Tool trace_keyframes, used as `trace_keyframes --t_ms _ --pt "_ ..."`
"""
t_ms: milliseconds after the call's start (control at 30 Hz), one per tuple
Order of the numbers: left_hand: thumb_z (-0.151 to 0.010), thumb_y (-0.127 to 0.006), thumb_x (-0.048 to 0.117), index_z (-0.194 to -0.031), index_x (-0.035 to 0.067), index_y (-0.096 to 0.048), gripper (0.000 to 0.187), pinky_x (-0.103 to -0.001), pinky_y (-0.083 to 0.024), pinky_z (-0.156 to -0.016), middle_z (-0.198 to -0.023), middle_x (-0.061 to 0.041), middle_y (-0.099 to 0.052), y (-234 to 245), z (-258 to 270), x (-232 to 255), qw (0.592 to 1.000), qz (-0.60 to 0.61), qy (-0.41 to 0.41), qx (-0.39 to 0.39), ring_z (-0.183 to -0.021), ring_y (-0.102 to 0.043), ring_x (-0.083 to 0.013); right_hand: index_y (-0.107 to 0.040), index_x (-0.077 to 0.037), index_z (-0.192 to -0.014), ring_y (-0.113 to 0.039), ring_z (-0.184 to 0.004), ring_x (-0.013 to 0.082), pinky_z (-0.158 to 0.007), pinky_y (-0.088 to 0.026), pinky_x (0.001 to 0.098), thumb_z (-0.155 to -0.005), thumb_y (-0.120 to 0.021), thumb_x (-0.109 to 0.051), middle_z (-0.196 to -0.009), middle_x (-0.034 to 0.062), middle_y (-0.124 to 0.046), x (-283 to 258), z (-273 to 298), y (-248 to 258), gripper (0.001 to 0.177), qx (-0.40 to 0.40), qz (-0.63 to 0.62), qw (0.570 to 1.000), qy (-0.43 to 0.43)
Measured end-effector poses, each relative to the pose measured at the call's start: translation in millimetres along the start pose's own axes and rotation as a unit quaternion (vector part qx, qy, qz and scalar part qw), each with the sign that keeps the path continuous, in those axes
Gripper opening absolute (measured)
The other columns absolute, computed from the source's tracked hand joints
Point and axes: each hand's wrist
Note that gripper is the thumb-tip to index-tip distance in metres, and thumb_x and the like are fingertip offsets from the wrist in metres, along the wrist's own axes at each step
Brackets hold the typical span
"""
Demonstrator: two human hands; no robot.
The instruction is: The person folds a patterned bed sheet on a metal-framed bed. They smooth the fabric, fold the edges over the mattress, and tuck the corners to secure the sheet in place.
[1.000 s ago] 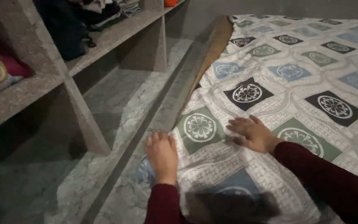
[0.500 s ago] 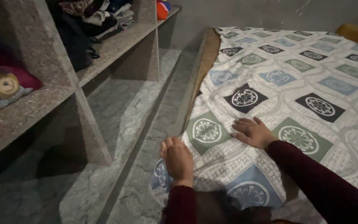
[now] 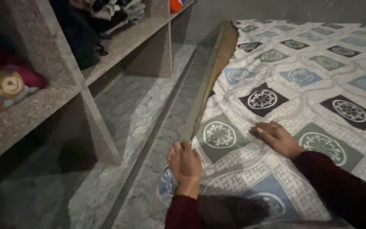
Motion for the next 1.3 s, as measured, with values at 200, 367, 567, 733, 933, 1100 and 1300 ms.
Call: trace_keyframes --t_ms 200,367,567,733,933,1100,1300 --pt "-0.085 -0.074 0.028 -0.111 0.007 -0.064 0.035 -0.049 -0.051 -0.085 -0.111 -0.017 -0.067 23 -1 -23 0.998 0.032 0.005 -0.046 -0.101 -0.067 -0.0375 -0.073 -0.006 -0.127 -0.063 -0.124 0.0256 -0.118 -0.039 0.0401 -0.106 -0.043 -0.044 -0.131 0.0107 -0.074 10 0 -1 0.053 0.046 -0.133 0.988 -0.069" --pt "-0.091 -0.071 0.032 -0.094 0.011 -0.071 0.021 -0.05 -0.053 -0.074 -0.086 -0.015 -0.073 46 -6 -50 0.994 0.042 0.03 -0.1 -0.085 -0.07 -0.0389 -0.079 -0.007 -0.12 -0.059 -0.13 0.0265 -0.124 -0.028 0.0413 -0.105 -0.045 -0.043 -0.133 0.012 -0.073 15 -2 -7 0.051 0.056 -0.12 0.99 -0.056" --pt "-0.087 -0.071 0.031 -0.085 0.007 -0.072 0.025 -0.048 -0.054 -0.069 -0.077 -0.017 -0.071 52 -14 -79 0.973 0.092 0.073 -0.199 -0.079 -0.071 -0.038 -0.08 -0.014 -0.116 -0.063 -0.12 0.0271 -0.112 -0.041 0.0415 -0.101 -0.048 -0.042 -0.14 0.0094 -0.068 15 -3 -5 0.045 0.039 -0.059 0.996 -0.049" --pt "-0.095 -0.068 0.034 -0.085 0.003 -0.072 0.034 -0.048 -0.052 -0.071 -0.081 -0.021 -0.07 52 -35 -85 0.97 0.104 0.056 -0.212 -0.079 -0.069 -0.04 -0.081 -0.011 -0.102 -0.067 -0.109 0.0259 -0.104 -0.051 0.0383 -0.098 -0.06 -0.042 -0.128 0.0075 -0.073 11 1 -5 0.037 0.01 0.024 0.997 -0.078" --pt "-0.088 -0.07 0.026 -0.093 0.008 -0.071 0.018 -0.047 -0.054 -0.075 -0.091 -0.016 -0.073 41 -58 -37 0.975 0.159 0.0 -0.154 -0.087 -0.07 -0.0358 -0.073 -0.012 -0.116 -0.063 -0.126 0.0291 -0.104 -0.048 0.0431 -0.093 -0.059 -0.029 -0.12 0.0084 -0.075 3 1 -4 0.032 0.05 0.041 0.998 0.013" --pt "-0.078 -0.08 0.025 -0.101 0.001 -0.068 0.036 -0.051 -0.054 -0.075 -0.101 -0.023 -0.07 2 -72 3 0.98 0.13 -0.104 -0.107 -0.09 -0.067 -0.043 -0.071 -0.012 -0.128 -0.067 -0.117 0.0282 -0.104 -0.051 0.0423 -0.09 -0.065 -0.031 -0.124 0.0117 -0.072 -5 -6 -6 0.043 0.026 0.025 0.992 -0.118" --pt "-0.075 -0.084 0.038 -0.1 0.006 -0.07 0.043 -0.051 -0.054 -0.078 -0.091 -0.02 -0.073 -22 -108 19 0.967 0.086 0.027 -0.239 -0.091 -0.069 -0.0406 -0.076 -0.007 -0.124 -0.069 -0.116 0.0287 -0.106 -0.054 0.0436 -0.096 -0.062 -0.027 -0.127 0.0123 -0.069 -9 -2 -17 0.037 0.032 -0.111 0.979 -0.169"
Point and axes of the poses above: each hand's wrist, its own z-axis away from the middle knuckle, its own y-axis out of the back of the hand, x = y × z
